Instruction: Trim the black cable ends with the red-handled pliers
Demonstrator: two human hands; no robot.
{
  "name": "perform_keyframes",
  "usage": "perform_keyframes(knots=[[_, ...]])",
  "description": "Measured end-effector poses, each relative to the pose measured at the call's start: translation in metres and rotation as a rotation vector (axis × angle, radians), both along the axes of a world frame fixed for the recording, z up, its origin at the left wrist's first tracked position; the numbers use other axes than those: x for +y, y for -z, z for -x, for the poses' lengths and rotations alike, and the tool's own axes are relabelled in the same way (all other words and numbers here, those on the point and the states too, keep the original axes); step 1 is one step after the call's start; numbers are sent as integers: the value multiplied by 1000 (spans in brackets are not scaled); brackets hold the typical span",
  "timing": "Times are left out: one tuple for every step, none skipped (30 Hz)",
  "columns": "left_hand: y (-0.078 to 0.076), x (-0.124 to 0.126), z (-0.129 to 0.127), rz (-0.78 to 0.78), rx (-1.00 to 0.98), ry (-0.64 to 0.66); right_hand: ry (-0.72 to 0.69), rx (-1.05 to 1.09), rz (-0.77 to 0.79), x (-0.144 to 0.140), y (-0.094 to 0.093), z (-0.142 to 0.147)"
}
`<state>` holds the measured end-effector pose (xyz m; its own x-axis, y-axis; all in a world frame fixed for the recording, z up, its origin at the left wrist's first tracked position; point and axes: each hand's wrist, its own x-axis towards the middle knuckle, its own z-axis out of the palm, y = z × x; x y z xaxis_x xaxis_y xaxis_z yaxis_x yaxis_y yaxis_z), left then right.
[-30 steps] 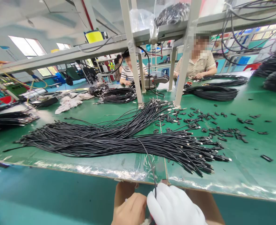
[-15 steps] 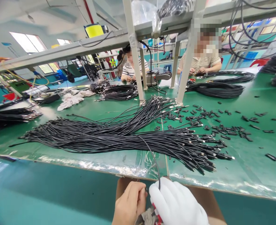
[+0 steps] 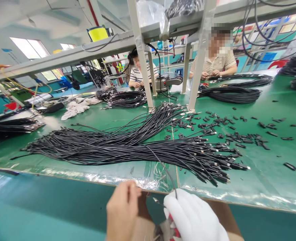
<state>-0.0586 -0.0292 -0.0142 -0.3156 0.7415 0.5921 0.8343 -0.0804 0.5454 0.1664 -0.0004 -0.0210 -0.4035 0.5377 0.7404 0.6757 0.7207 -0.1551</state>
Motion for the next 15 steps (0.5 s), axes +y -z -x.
perform_keyframes(knots=[[-5,0,13,18,-32,-84,5,-24,-21,0,0,-2],[-10,0,24,25,-44,-138,9,-41,-31,1,0,-3],[-15,-2,32,94,-42,-93,14,-41,-28,2,-1,-3],[-19,-4,36,93,-42,-61,22,-20,6,3,-3,-3],[-22,-6,36,87,-49,2,25,14,58,4,-5,-1],[-24,-9,32,91,-58,60,32,57,120,5,-8,1],[-25,-11,25,103,-66,109,50,104,184,6,-12,4],[-25,-13,17,142,-76,151,69,147,236,7,-15,6],[-24,-15,9,198,-89,177,86,180,277,8,-18,7],[-23,-15,1,257,-119,197,99,201,308,9,-20,7],[-22,-15,-6,311,-169,207,107,213,331,9,-21,6],[-22,-15,-11,350,-233,210,114,218,356,10,-22,5],[-22,-14,-15,371,-306,213,117,220,379,10,-22,3],[-23,-12,-19,373,-381,218,116,219,397,10,-21,2],[-25,-11,-21,360,-443,232,115,217,414,9,-19,0]])
